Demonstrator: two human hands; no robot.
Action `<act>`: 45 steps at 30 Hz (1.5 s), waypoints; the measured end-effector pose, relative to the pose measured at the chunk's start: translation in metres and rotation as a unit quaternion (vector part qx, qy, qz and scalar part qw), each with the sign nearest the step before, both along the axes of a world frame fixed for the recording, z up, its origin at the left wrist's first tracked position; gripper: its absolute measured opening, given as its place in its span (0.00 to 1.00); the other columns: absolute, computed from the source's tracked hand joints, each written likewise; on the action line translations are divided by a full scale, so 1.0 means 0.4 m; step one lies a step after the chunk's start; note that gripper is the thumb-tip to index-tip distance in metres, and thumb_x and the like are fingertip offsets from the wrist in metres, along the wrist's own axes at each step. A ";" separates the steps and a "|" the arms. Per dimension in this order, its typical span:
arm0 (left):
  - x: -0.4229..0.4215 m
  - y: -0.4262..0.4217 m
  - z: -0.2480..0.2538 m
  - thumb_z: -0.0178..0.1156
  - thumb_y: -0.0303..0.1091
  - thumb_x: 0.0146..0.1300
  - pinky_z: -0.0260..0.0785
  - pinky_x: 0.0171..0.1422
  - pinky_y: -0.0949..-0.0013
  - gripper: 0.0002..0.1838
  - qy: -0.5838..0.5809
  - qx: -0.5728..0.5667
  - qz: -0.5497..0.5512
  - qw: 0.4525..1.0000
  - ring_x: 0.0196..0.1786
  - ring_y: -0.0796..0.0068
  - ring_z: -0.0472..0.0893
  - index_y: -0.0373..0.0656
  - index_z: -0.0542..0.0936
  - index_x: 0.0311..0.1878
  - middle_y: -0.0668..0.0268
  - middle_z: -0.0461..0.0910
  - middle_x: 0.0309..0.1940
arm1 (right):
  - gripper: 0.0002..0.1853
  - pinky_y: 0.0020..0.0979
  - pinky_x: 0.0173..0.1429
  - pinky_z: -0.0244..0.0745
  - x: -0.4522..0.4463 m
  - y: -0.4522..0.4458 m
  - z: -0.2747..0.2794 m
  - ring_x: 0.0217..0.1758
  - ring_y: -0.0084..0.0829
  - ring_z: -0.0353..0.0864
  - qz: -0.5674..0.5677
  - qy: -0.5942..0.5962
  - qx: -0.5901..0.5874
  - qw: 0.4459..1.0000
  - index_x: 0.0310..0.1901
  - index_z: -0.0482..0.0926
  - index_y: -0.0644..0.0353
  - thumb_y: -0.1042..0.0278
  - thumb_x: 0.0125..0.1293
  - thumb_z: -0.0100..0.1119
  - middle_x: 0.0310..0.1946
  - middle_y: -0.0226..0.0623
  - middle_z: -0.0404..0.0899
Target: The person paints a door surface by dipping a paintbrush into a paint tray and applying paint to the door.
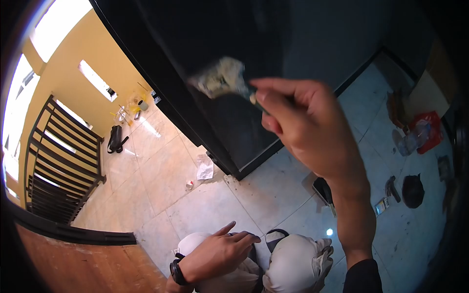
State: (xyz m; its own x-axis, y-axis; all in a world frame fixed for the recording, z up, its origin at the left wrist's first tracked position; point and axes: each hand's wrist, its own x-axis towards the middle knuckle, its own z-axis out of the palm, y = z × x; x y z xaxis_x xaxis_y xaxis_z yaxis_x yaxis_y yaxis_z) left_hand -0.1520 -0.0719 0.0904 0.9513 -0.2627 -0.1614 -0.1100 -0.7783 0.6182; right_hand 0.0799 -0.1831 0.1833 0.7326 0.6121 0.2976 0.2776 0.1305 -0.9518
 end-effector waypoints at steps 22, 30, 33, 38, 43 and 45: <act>0.003 -0.005 0.035 0.66 0.28 0.65 0.68 0.74 0.42 0.15 0.047 0.046 0.046 0.997 0.53 0.60 0.87 0.44 0.81 0.55 0.60 0.86 0.50 | 0.17 0.21 0.29 0.66 -0.042 -0.159 -0.705 0.26 0.13 0.71 -0.067 0.098 -0.128 0.985 0.58 0.82 0.71 0.71 0.74 0.61 0.25 0.26 0.78; 0.008 0.011 -0.002 0.69 0.24 0.59 0.65 0.76 0.41 0.12 0.082 0.072 0.126 0.986 0.56 0.69 0.88 0.48 0.82 0.44 0.69 0.90 0.43 | 0.08 0.25 0.29 0.62 0.143 -0.631 -0.608 0.22 0.15 0.68 -0.205 0.006 -0.435 0.877 0.50 0.80 0.64 0.71 0.73 0.58 0.19 0.28 0.76; 0.057 0.029 0.030 0.59 0.16 0.64 0.63 0.77 0.45 0.16 0.100 0.037 0.072 0.992 0.61 0.55 0.84 0.37 0.82 0.55 0.54 0.85 0.53 | 0.09 0.32 0.32 0.68 0.217 -0.697 -0.624 0.22 0.25 0.76 -0.163 -0.088 -0.551 0.813 0.45 0.84 0.65 0.71 0.69 0.61 0.21 0.39 0.81; 0.081 0.031 0.027 0.57 0.15 0.65 0.64 0.77 0.44 0.16 0.124 0.027 0.074 0.989 0.61 0.52 0.84 0.36 0.81 0.55 0.52 0.85 0.53 | 0.10 0.38 0.46 0.78 0.317 -0.697 -0.708 0.36 0.41 0.86 -0.104 -0.051 -0.675 0.729 0.40 0.88 0.60 0.65 0.61 0.67 0.33 0.45 0.87; 0.089 0.032 0.020 0.57 0.14 0.65 0.65 0.76 0.43 0.17 0.127 0.038 0.069 0.989 0.62 0.53 0.83 0.36 0.81 0.56 0.52 0.85 0.54 | 0.10 0.38 0.55 0.80 0.380 -0.691 -0.783 0.44 0.44 0.88 -0.058 -0.058 -0.700 0.709 0.38 0.89 0.55 0.62 0.58 0.68 0.40 0.43 0.88; 0.090 0.031 0.019 0.57 0.14 0.65 0.65 0.77 0.43 0.18 0.127 0.040 0.070 0.989 0.62 0.54 0.83 0.37 0.82 0.56 0.53 0.85 0.54 | 0.10 0.38 0.56 0.80 0.385 -0.676 -0.788 0.48 0.44 0.87 -0.055 -0.075 -0.717 0.691 0.38 0.89 0.55 0.62 0.57 0.68 0.42 0.42 0.88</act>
